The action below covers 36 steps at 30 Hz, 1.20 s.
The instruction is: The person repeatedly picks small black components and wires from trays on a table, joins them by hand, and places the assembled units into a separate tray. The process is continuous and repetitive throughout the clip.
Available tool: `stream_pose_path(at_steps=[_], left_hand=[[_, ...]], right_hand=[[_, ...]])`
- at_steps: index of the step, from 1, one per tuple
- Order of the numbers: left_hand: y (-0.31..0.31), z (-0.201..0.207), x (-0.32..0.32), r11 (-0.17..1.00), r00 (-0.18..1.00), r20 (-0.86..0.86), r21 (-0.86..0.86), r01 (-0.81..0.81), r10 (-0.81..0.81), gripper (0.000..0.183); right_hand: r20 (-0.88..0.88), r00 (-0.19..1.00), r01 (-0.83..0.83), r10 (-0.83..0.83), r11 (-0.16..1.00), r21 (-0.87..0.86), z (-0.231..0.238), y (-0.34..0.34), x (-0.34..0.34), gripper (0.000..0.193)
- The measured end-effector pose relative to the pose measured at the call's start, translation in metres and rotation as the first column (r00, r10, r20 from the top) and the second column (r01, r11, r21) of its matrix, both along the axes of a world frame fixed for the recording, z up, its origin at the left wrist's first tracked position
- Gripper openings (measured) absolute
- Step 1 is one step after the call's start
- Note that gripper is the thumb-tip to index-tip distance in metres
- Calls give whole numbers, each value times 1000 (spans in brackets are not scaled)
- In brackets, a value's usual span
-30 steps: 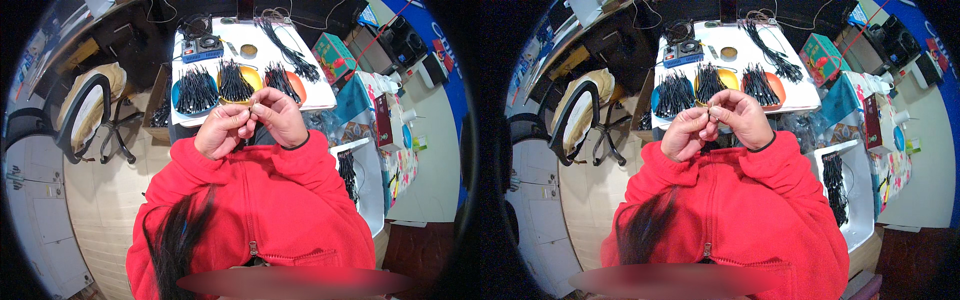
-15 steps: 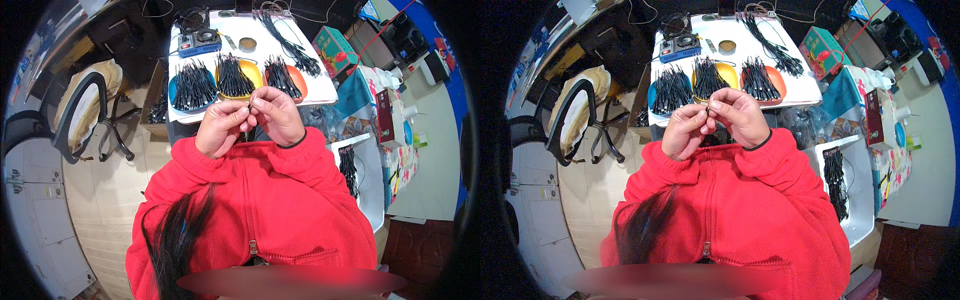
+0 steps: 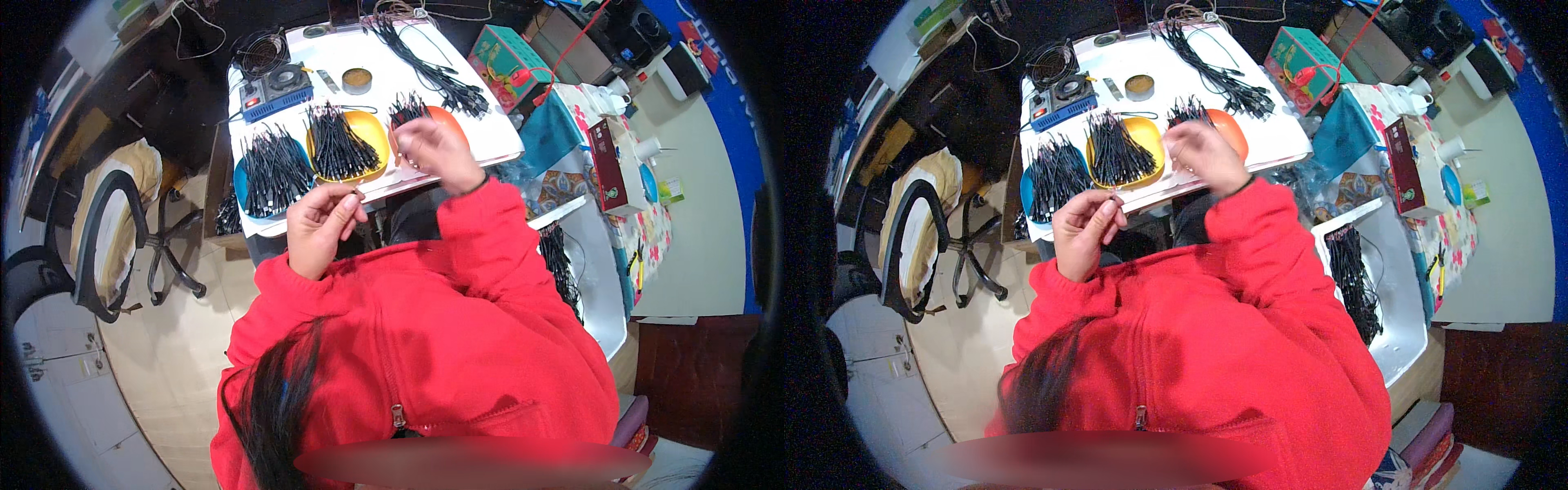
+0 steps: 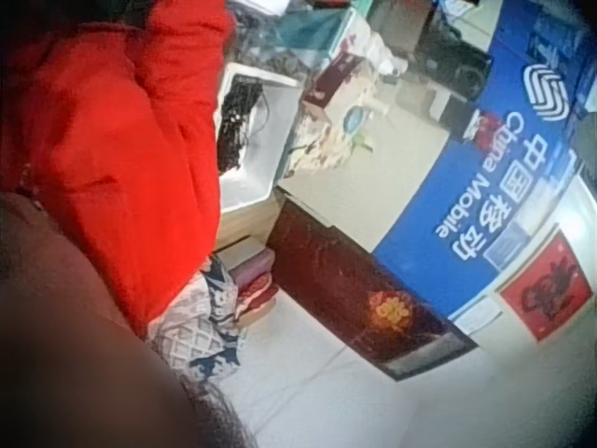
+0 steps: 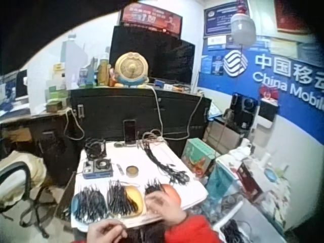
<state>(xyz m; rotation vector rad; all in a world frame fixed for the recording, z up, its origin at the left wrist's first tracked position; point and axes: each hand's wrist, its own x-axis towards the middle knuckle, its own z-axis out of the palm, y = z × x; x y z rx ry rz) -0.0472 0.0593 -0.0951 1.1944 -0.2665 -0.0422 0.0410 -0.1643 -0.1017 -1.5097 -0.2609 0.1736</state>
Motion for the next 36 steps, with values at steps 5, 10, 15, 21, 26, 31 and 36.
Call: stream_pose_path(at_steps=[5, 10, 15, 21, 26, 31, 36], left_hand=[[-3, -8, 9, 999, 999, -51, -41, 6, -8, 12], [-6, -11, 9, 999, 990, -144, -41, -11, 5, 11], [-8, -10, 7, 999, 981, -191, -48, 7, -16, 11], [-8, -8, 1, 999, 989, -149, -51, -10, 3, 10], [-13, 0, 2, 988, 982, -182, -141, -69, 42, 12], [-30, 12, 6, 938, 975, -198, -310, -156, 96, 17], [-33, 18, -2, 918, 983, -168, -372, -137, 78, 16]], right_hand=[[442, 879, 474, -180, 221, -853, -24, -50, 56, 22], [405, 890, 430, -207, 88, -899, -36, -54, 58, 17], [341, 923, 366, -179, 132, -921, -36, -56, 61, 16], [402, 897, 428, -182, 133, -894, -31, -60, 65, 22], [456, 851, 520, -260, 534, -666, 1, -44, 23, 18], [115, 988, 117, -104, 987, -113, 15, 21, -65, 7], [-6, 1000, -10, 10, 1000, 19, 25, 49, -101, 9]])
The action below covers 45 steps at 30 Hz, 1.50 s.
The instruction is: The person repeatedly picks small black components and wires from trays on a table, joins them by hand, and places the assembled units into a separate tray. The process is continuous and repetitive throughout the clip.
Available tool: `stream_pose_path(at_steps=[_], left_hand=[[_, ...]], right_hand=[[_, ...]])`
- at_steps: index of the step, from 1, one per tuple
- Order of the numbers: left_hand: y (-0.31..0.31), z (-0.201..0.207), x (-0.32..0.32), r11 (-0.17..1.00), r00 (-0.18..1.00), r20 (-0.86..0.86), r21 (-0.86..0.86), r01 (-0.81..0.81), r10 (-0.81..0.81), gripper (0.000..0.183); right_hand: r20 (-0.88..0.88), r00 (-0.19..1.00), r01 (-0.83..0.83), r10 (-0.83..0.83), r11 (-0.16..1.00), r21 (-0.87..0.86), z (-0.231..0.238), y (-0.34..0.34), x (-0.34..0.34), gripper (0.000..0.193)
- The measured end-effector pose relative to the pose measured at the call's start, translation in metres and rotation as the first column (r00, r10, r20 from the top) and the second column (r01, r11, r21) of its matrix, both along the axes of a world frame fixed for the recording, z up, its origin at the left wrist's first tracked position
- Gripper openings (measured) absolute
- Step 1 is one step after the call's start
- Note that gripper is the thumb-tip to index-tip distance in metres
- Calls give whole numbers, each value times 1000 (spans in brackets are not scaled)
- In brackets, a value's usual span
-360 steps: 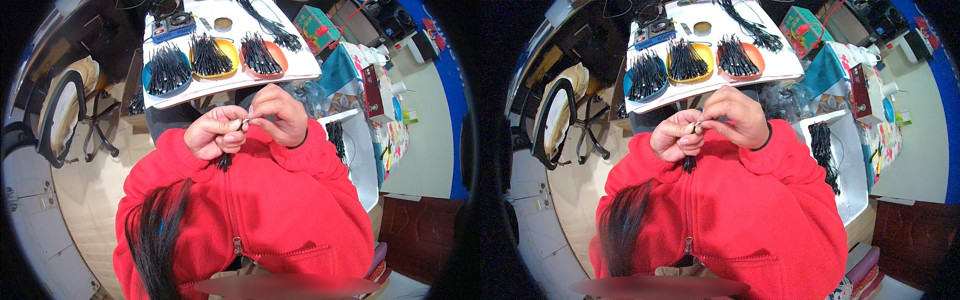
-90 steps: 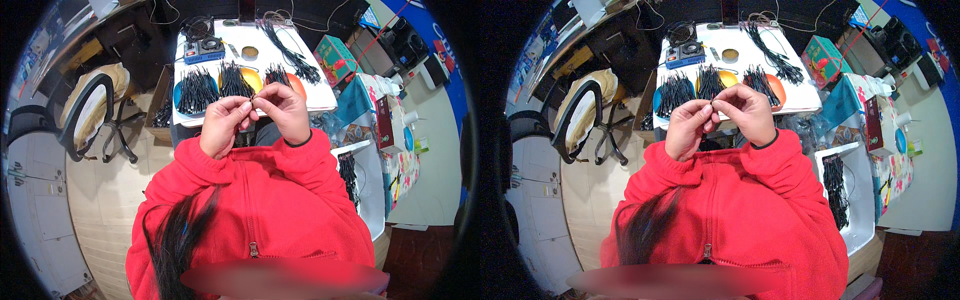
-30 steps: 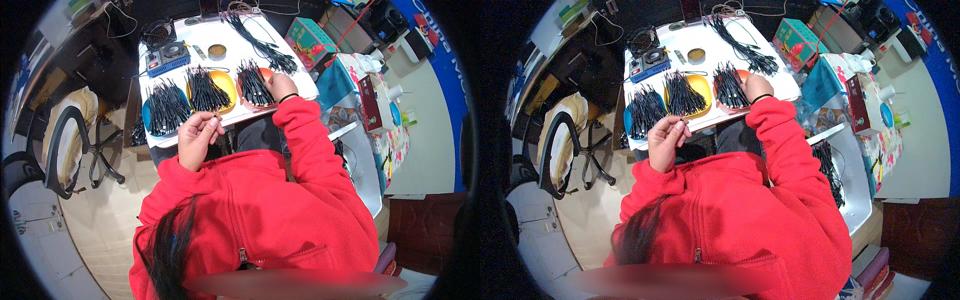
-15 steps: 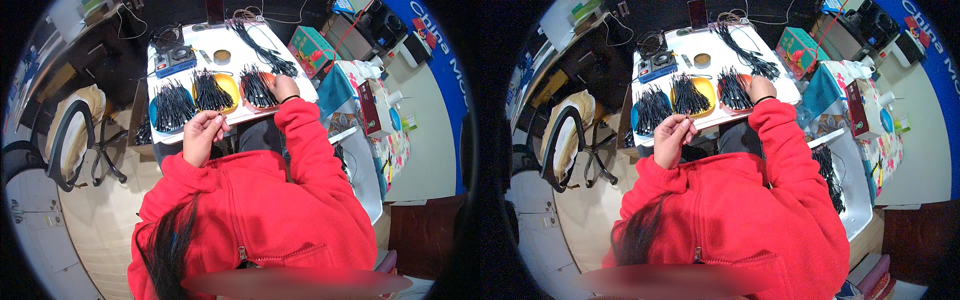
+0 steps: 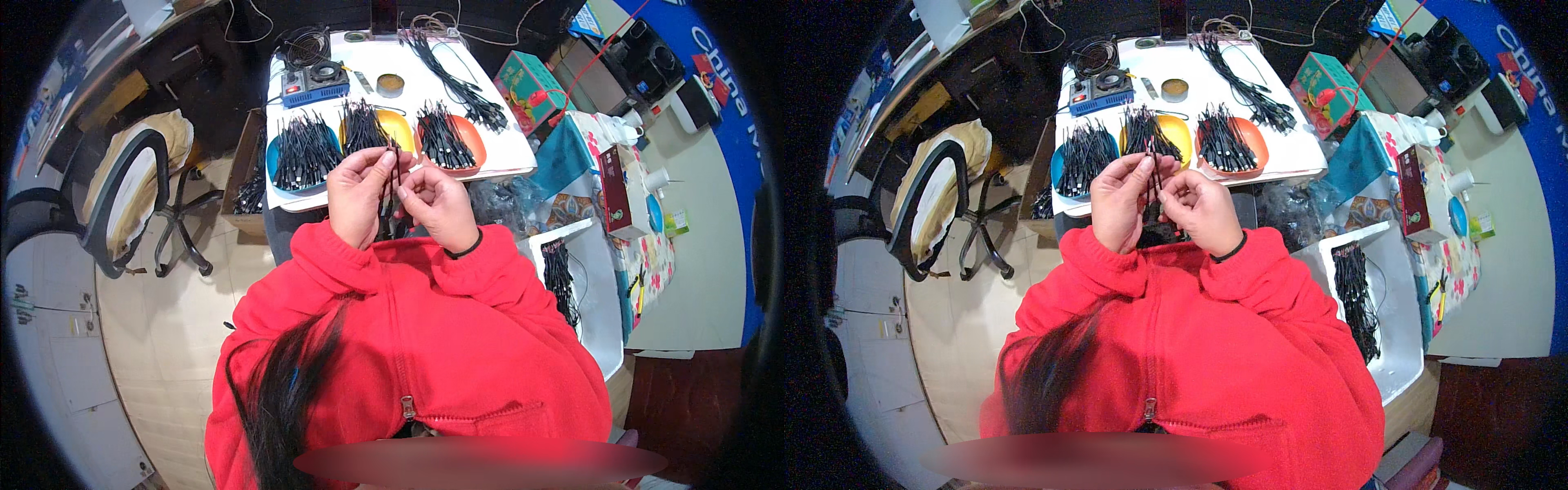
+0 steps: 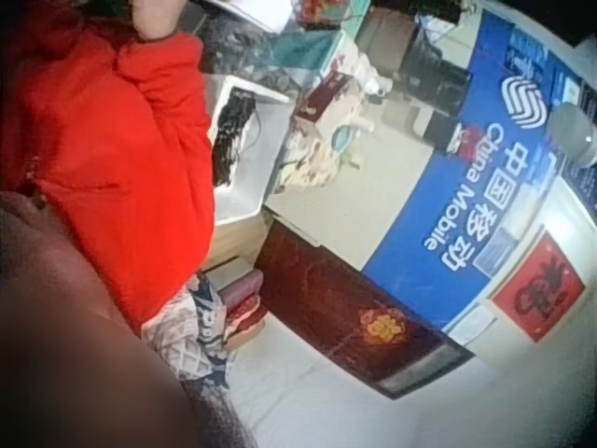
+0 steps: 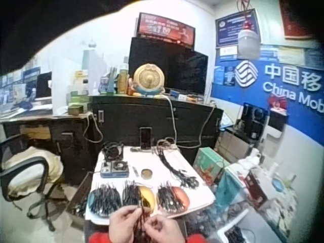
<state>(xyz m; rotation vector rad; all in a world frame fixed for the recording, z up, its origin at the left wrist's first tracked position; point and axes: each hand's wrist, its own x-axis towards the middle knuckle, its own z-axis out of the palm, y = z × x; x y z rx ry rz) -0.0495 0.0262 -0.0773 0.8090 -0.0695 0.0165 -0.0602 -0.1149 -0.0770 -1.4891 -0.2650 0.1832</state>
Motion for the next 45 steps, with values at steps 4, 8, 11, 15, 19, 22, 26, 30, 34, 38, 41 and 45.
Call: stream_pose_path(at_steps=[4, 8, 11, 15, 19, 22, 26, 30, 34, 38, 41, 45], left_hand=[[3, -1, -7, 999, 1000, 4, 47, 5, -6, 13], [6, -4, -8, 986, 992, 116, 150, -74, 56, 14], [7, -5, -10, 983, 997, 69, 181, -36, 24, 16], [6, -6, -12, 975, 996, 64, 217, 42, -57, 16], [9, -8, -11, 972, 989, 1, 189, 142, -145, 16], [12, -11, -7, 972, 981, 6, 132, 193, -195, 16], [8, -15, -5, 977, 979, -1, 59, 205, -205, 17], [9, -15, -3, 975, 976, -12, 43, 216, -216, 16], [14, -16, -1, 961, 964, -87, 101, 258, -250, 16], [19, -20, 6, 941, 942, -125, 98, 324, -312, 15], [20, -24, 11, 926, 928, -147, 119, 359, -341, 15], [23, -29, 16, 895, 928, -119, 245, 373, -354, 16]], right_hand=[[39, 998, 45, -43, 997, -66, 0, 7, -2, 9], [264, 960, 122, -94, 988, -91, 11, -4, 4, 8], [262, 957, 133, -121, 991, -28, 23, -14, 16, 12], [225, 974, 15, -10, 1000, -22, 27, -11, 27, 12], [245, 968, 60, -46, 997, -49, 22, -6, 24, 10], [245, 968, 53, -50, 999, -8, 18, -7, 23, 8], [-1, 994, -99, 106, 931, 352, 8, -8, 27, 9], [-177, 915, -187, 362, 770, 610, -4, -8, 33, 11], [-158, 961, -141, 228, 892, 431, -7, -8, 38, 8], [-138, 968, -158, 211, 934, 322, -7, -11, 44, 8], [-186, 905, -299, 383, 883, 362, -9, -17, 55, 11], [-291, 700, -240, 652, 599, 764, -22, -16, 65, 12]])
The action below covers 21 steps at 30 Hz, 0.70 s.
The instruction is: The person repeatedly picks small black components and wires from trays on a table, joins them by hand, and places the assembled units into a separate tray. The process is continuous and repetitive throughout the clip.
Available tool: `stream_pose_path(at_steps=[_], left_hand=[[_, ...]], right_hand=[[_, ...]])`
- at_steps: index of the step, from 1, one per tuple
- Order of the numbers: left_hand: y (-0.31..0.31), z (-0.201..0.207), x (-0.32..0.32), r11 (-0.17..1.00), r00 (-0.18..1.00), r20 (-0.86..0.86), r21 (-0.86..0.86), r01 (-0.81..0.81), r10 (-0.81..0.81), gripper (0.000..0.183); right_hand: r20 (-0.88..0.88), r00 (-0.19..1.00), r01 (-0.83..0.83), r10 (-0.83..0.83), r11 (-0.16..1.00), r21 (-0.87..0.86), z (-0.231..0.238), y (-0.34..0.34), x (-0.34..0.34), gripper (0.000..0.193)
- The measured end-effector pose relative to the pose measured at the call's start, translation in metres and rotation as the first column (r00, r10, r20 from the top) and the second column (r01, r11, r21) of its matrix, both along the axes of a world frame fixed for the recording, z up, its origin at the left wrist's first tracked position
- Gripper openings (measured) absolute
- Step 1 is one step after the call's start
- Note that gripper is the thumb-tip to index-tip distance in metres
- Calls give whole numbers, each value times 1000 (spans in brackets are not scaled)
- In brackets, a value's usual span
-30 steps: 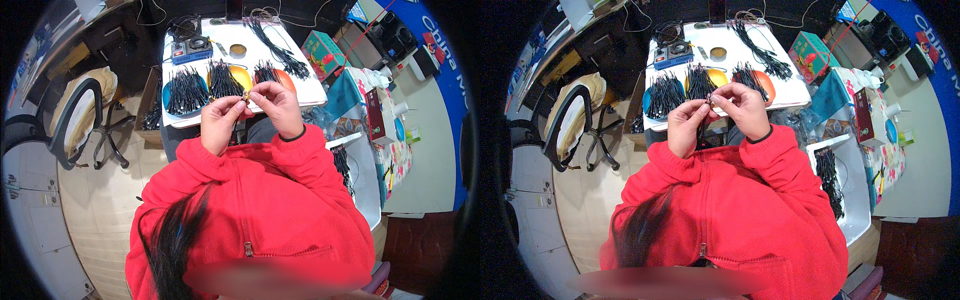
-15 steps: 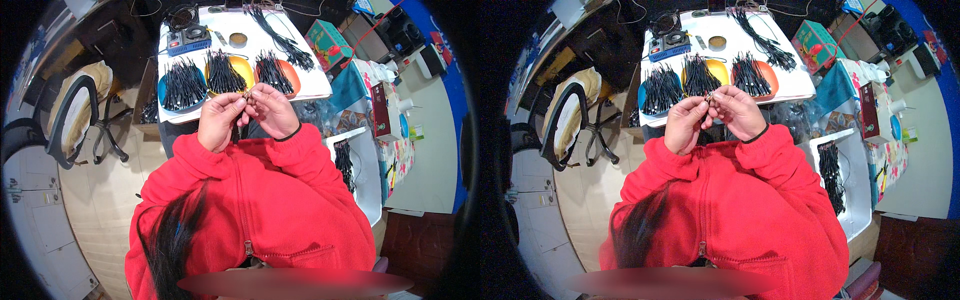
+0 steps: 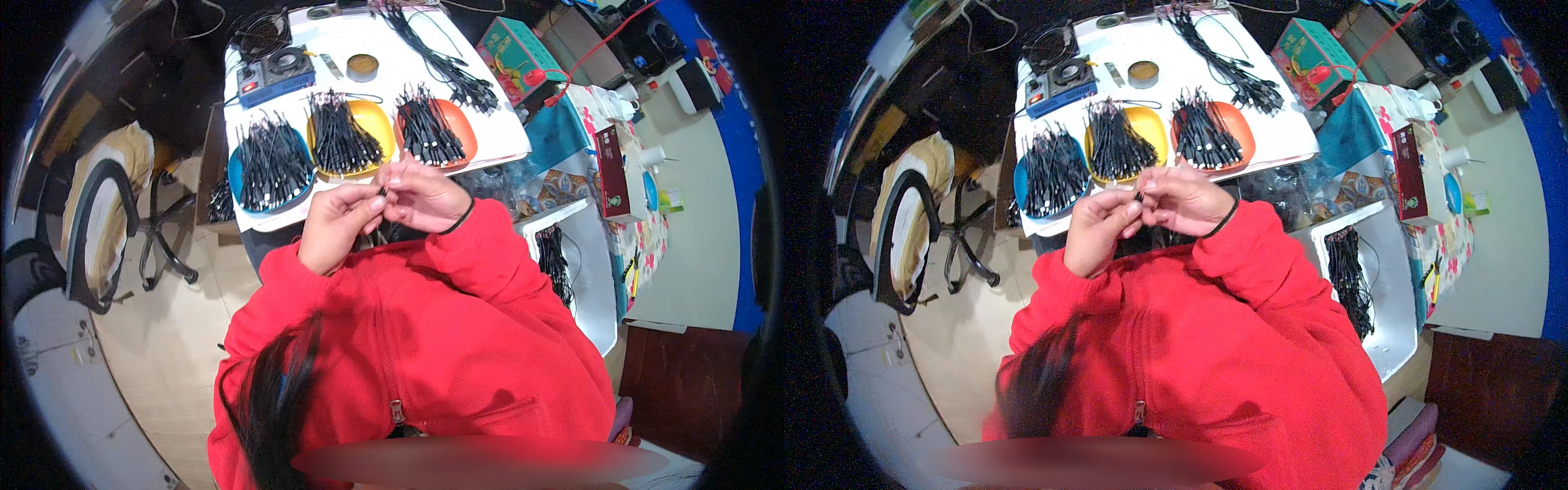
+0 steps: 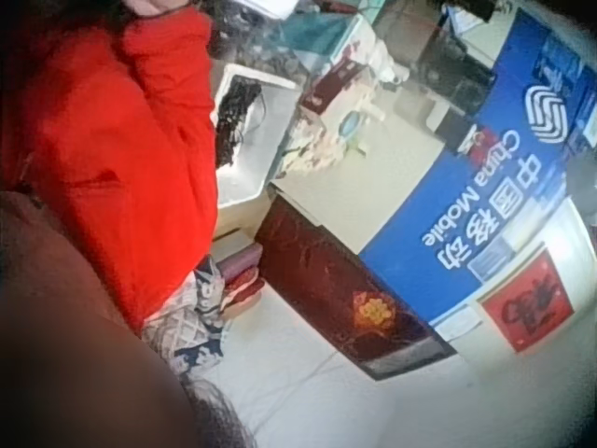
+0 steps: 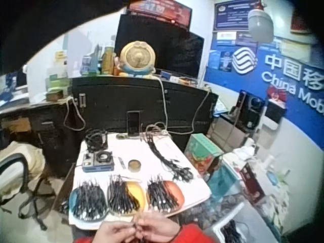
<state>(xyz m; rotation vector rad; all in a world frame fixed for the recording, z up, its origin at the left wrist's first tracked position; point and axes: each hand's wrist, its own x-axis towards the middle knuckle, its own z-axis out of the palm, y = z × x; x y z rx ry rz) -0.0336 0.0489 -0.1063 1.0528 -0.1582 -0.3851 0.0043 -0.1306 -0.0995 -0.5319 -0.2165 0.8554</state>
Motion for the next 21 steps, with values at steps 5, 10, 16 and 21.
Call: stream_pose_path(at_steps=[5, 10, 16, 21], left_hand=[[6, -6, 11, 999, 999, 26, 49, -20, 19, 14], [5, -10, 20, 995, 995, -52, -35, -90, 88, 13], [3, -11, 23, 995, 992, -78, 4, -99, 99, 12], [9, -11, 24, 992, 989, -73, 8, -128, 128, 12]], right_hand=[[294, 956, 153, -9, 870, -468, -7, -24, 42, 17], [890, 367, 930, 271, -90, -357, -2, -100, 208, 19], [626, 470, 880, 623, -383, -279, -35, -131, 318, 26], [464, 503, 864, 729, -418, -280, -50, -119, 334, 14]])
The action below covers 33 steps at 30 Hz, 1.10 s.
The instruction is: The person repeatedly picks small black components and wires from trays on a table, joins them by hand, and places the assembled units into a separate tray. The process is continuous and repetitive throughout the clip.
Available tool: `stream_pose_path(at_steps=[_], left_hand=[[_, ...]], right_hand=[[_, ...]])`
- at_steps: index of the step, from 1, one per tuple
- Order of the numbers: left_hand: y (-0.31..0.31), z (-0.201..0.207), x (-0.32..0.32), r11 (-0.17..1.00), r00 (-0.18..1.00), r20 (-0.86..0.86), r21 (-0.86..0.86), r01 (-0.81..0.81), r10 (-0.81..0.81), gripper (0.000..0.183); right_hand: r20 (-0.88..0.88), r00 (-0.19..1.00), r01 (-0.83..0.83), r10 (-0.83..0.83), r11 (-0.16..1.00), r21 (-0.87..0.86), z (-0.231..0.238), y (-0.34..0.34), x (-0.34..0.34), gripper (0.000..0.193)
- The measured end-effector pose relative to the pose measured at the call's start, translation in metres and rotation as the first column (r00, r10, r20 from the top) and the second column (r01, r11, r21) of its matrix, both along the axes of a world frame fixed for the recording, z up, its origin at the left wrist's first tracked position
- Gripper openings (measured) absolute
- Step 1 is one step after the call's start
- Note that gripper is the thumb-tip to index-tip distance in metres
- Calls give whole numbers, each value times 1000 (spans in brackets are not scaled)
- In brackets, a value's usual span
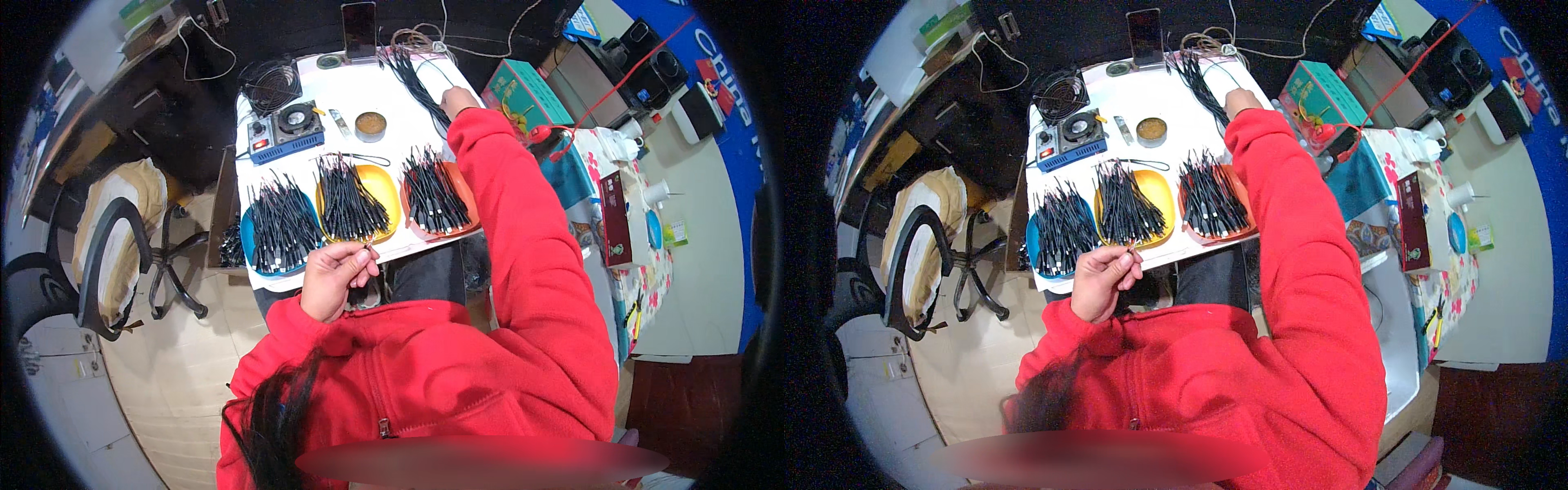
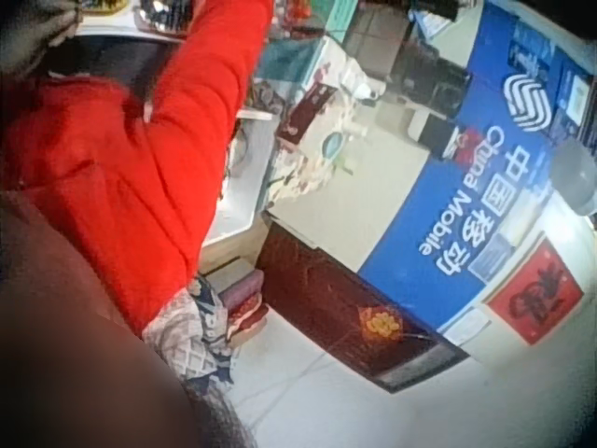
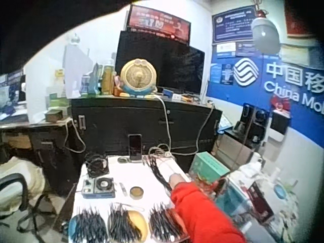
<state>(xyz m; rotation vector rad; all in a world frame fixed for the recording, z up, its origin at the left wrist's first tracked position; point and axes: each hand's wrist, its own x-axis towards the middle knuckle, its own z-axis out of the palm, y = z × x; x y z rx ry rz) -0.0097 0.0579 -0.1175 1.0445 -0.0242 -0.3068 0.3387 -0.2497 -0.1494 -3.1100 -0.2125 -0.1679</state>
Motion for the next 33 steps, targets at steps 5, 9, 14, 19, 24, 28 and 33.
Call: stream_pose_path(at_steps=[5, 9, 14, 19, 24, 28, 33], left_hand=[[1, 5, 2, 992, 999, -45, -125, -10, 5, 15], [-12, 18, 12, 946, 995, -65, -320, 50, -75, 23], [-22, 44, 44, 931, 999, -24, -365, 23, -34, 24], [1, 77, 40, 949, 941, 276, -294, -111, 196, 18], [6, 81, -14, 984, 890, 424, -129, -124, 168, 16], [6, 72, -52, 989, 894, 423, -83, -125, 149, 16], [4, 70, -65, 995, 896, 433, -52, -81, 96, 17]], right_hand=[[138, 977, -174, 160, 980, 96, 64, 9, -38, 17], [46, 966, -188, 254, 569, 800, 119, 42, -155, 17], [291, 876, -468, 384, 532, 706, 91, 97, -346, 6], [189, 781, -557, 595, 528, 641, 21, 123, -402, 13], [54, 738, -547, 673, 548, 633, 9, 115, -396, 14], [113, 878, -244, 465, 232, 942, 66, 108, -369, 18], [285, 855, -243, 434, -151, 958, 137, 108, -351, 25]])
